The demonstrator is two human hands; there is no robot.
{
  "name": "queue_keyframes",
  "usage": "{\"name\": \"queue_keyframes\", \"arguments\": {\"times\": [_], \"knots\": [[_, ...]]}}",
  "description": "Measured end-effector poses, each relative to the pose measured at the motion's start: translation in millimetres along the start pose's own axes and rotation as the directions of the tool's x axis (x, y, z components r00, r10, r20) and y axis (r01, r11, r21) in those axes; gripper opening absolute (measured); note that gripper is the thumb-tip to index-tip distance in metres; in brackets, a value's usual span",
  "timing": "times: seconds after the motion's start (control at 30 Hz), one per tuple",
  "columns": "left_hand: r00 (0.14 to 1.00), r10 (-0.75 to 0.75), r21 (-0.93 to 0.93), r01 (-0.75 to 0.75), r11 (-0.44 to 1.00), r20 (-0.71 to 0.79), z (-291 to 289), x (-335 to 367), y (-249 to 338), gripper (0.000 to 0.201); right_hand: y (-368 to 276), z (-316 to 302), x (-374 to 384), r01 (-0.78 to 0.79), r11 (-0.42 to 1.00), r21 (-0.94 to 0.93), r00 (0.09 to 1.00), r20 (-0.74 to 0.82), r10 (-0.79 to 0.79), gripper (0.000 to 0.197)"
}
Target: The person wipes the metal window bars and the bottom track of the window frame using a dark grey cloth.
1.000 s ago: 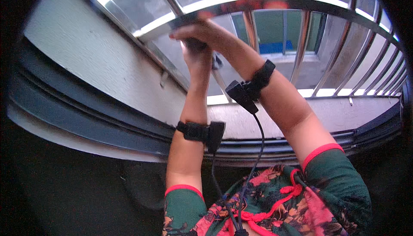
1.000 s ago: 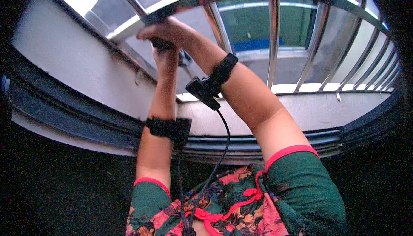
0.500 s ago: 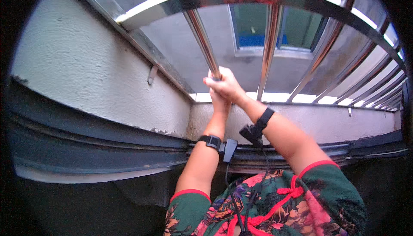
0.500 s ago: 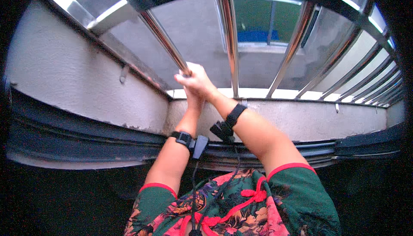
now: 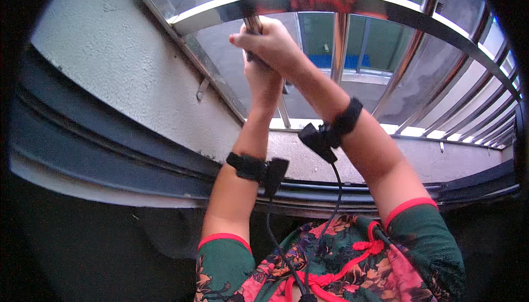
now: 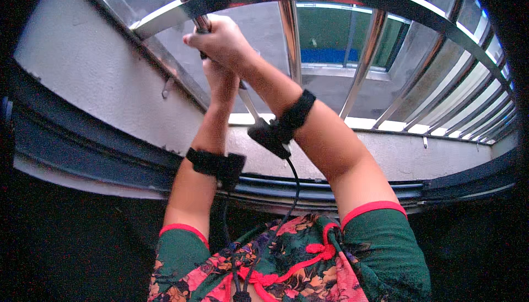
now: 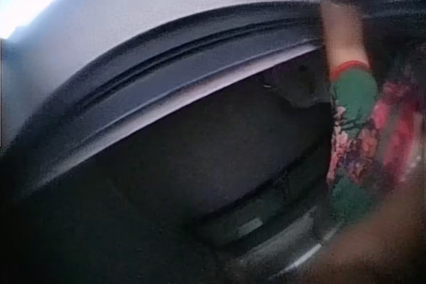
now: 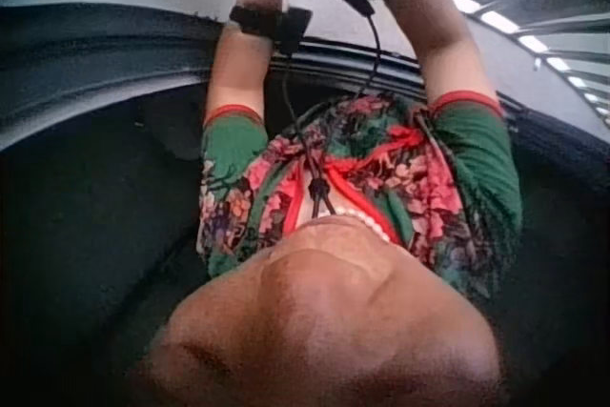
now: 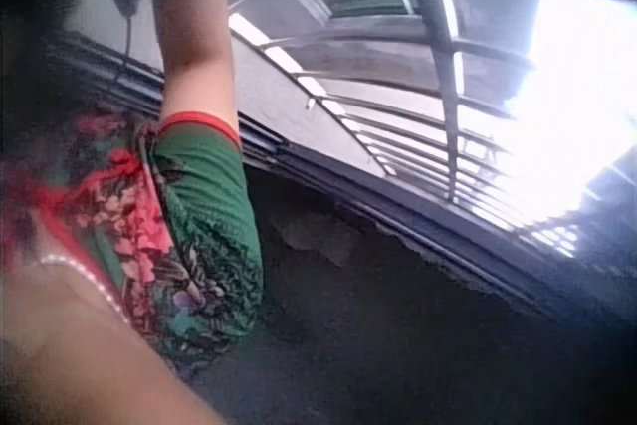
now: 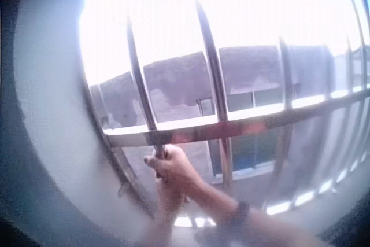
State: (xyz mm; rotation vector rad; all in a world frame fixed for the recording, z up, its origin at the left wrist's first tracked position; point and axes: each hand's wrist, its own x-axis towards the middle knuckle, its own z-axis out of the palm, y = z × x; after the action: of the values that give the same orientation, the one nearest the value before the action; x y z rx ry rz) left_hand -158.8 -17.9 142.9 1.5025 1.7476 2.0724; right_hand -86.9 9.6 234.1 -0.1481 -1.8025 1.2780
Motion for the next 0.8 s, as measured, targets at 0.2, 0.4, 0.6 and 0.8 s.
{"name": "queue_keyframes", "arguments": {"times": [0.2, 0.4, 0.6, 0.8], "knots": [[0.986, -0.155, -0.209, 0.137, 0.968, -0.068, 21, -106, -118, 0.035, 102, 15, -102, -0.259, 0.963, 0.078, 0.966, 0.017, 0.258, 0.027], [0.873, -0.458, -0.714, 0.428, 0.555, 0.168, 17, -157, -142, 0.034, 133, 19, -136, -0.335, 0.927, 0.17, 0.939, -0.022, 0.343, 0.028], [0.924, -0.311, -0.928, 0.3, 0.219, 0.225, 11, -111, -87, 0.037, 121, 13, -107, -0.304, 0.947, -0.099, 0.952, -0.015, 0.304, 0.031], [0.987, -0.035, -0.493, 0.11, 0.863, 0.157, -22, 2, -41, 0.04, -15, 17, -8, -0.169, 0.985, -0.029, 0.985, -0.028, 0.169, 0.033]]}}
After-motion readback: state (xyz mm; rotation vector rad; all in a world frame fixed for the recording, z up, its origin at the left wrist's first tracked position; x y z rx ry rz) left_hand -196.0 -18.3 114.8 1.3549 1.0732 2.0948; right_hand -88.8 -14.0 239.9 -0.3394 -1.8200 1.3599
